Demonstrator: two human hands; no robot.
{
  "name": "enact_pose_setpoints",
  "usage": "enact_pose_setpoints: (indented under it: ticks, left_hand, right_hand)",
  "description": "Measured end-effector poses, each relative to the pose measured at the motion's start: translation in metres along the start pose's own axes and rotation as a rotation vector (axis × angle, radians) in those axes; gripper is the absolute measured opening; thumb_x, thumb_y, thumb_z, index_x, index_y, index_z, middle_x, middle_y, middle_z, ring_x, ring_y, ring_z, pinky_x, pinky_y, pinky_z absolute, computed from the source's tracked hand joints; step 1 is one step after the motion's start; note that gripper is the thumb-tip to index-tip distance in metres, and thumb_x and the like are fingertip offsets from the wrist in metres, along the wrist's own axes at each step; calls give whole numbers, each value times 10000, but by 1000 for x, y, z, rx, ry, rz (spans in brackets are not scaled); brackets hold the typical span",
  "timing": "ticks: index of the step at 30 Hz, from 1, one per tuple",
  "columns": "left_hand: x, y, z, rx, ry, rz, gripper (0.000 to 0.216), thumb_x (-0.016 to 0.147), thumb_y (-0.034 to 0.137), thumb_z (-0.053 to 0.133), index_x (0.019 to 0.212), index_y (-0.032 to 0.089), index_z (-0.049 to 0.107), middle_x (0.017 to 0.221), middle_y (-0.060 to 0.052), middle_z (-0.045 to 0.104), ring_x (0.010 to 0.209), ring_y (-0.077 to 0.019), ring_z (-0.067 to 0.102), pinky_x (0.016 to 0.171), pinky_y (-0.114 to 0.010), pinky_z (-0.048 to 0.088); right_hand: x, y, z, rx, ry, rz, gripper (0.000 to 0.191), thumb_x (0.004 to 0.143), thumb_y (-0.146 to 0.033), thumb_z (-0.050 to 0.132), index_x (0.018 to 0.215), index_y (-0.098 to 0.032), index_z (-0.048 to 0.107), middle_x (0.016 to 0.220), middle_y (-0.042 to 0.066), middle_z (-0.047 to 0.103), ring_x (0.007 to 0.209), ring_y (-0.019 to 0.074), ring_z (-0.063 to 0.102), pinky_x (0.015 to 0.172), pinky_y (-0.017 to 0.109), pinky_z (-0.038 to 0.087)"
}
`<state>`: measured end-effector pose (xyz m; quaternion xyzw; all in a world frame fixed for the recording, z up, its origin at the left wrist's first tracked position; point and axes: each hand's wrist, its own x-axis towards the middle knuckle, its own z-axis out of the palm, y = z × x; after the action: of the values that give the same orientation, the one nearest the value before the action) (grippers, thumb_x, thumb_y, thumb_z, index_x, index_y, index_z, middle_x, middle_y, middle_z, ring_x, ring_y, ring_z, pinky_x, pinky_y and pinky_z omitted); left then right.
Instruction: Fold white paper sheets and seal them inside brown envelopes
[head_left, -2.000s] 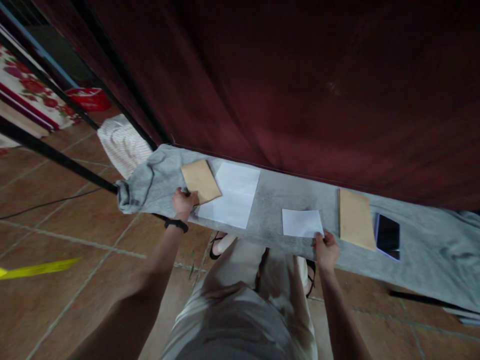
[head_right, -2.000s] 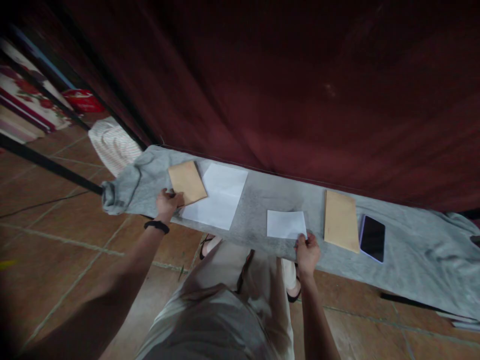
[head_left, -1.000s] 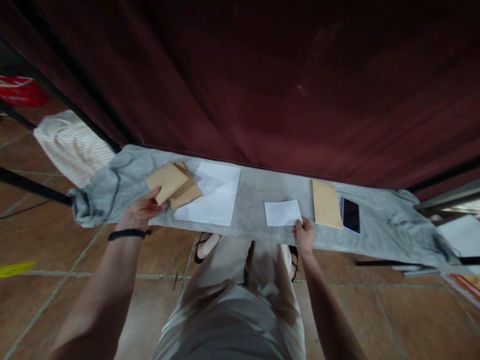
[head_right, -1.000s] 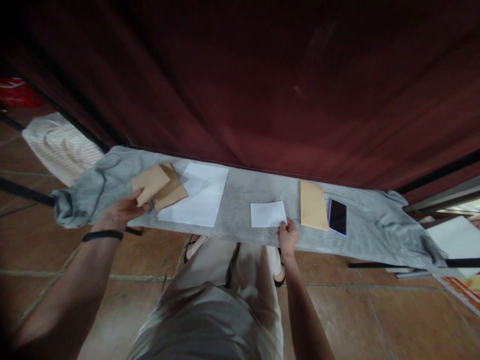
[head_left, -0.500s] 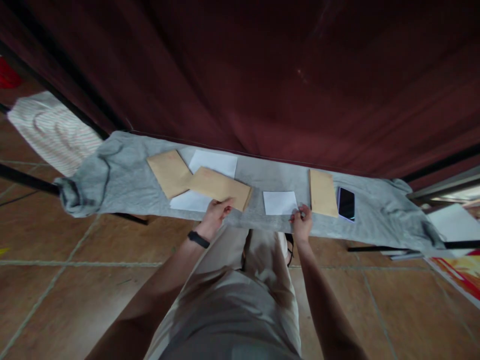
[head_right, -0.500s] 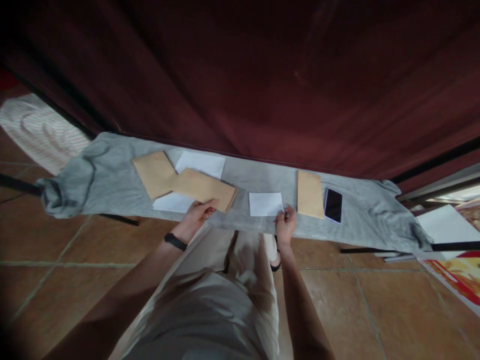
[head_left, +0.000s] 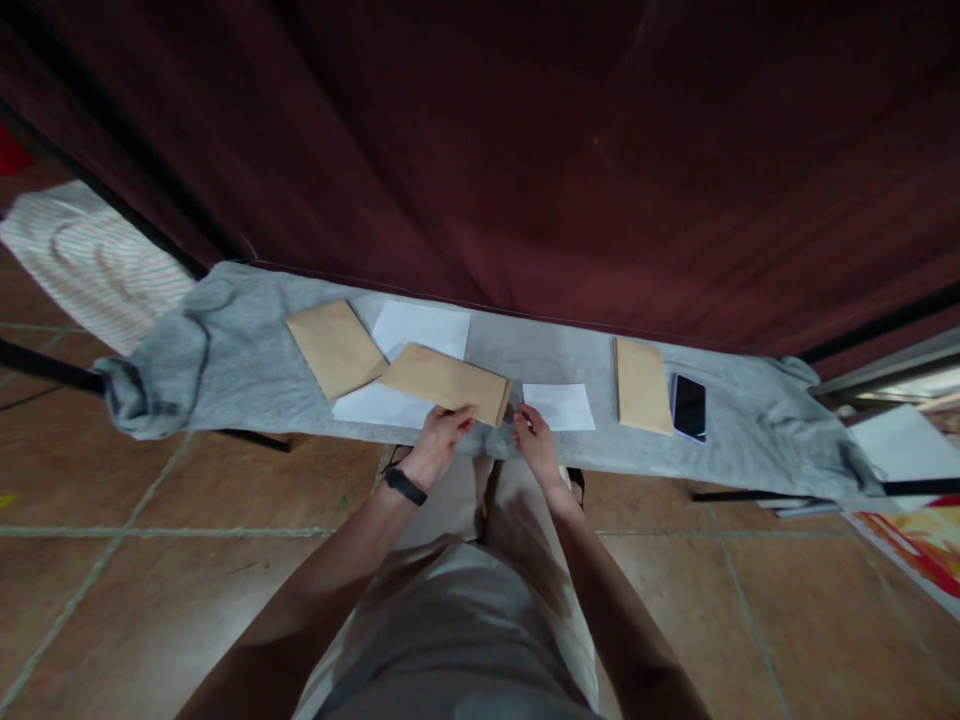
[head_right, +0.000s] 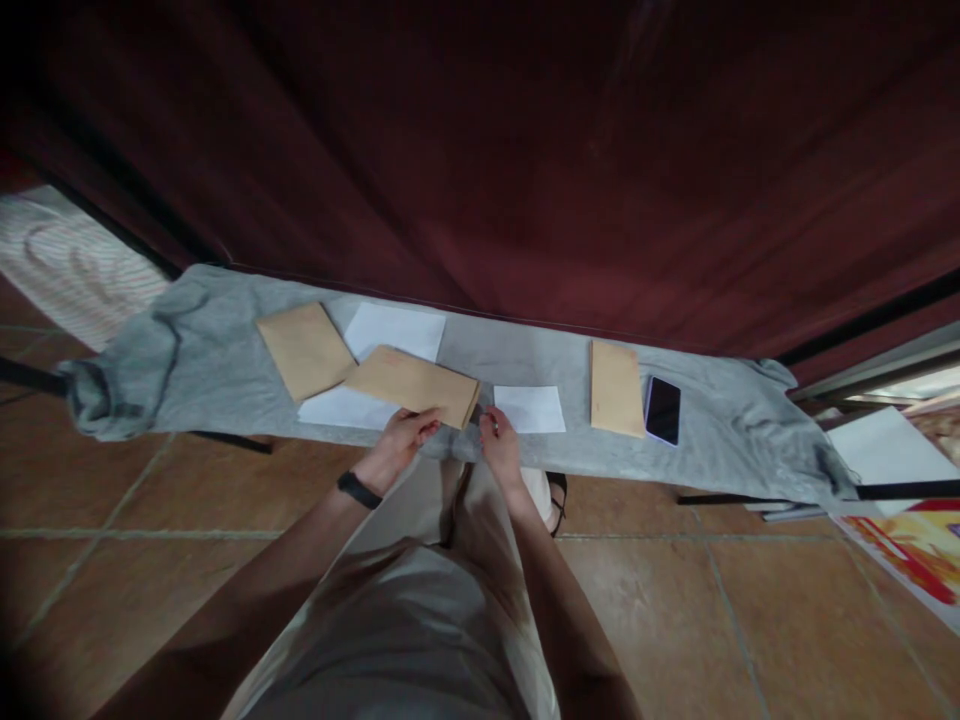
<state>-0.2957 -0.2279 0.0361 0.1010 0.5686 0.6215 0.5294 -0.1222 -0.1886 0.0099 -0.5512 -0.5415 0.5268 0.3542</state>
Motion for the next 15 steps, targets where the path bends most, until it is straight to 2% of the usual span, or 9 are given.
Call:
enact_pose_setpoints:
  ticks: [3,7,10,11,13,14,15]
  left_hand:
    - [2,2,-1,12,-26,-20,384,465,250,942,723,170,668,665,-10,701,604,-125,644,601,-238,511]
    - [-5,-1,-10,41,-86,-66,339,542,310,934,688,158,667,654,-55,706,625,-166,673,613,-274,532]
    - [-16,-5,-23,205,-227,-124,338,643,437,875,713,155,702,668,-88,713,599,-187,667,586,-303,534]
    - [-19,-6,-27,320,-280,-90,337,697,477,829,735,162,716,681,-93,715,604,-200,670,590,-321,540]
    - [-23,-3,-32,607,-329,141,283,789,465,742,842,187,746,805,-106,745,737,-249,711,695,-383,577]
    - [-22,0,-32,761,-333,308,262,807,416,726,954,201,757,951,-121,762,893,-284,724,812,-428,582]
    - [-19,5,-30,918,-337,475,331,804,360,729,1101,217,742,1147,-135,743,1096,-318,689,957,-470,544]
  right_hand:
    - [5,-5,19,20,-59,59,408,870,-493,556,1136,-202,658,739,-14,652,511,105,522,429,198,417]
    - [9,-7,28,38,-95,87,339,821,-412,603,1065,-187,672,626,-49,595,460,94,501,401,185,429]
    - [9,-6,28,50,-75,102,314,808,-369,603,1055,-187,669,640,-46,618,473,99,527,414,191,470]
    - [8,-6,28,52,-63,110,311,806,-356,600,1062,-192,665,658,-44,630,482,101,539,423,195,483]
    - [7,-5,29,42,-36,120,316,805,-337,590,1084,-203,656,684,-42,644,493,108,556,436,206,500]
    - [7,-5,29,31,-24,118,323,806,-333,583,1095,-207,653,687,-43,644,492,110,560,441,212,505]
    - [6,-5,29,21,-15,110,330,809,-335,574,1104,-207,652,680,-45,638,487,111,557,445,217,505]
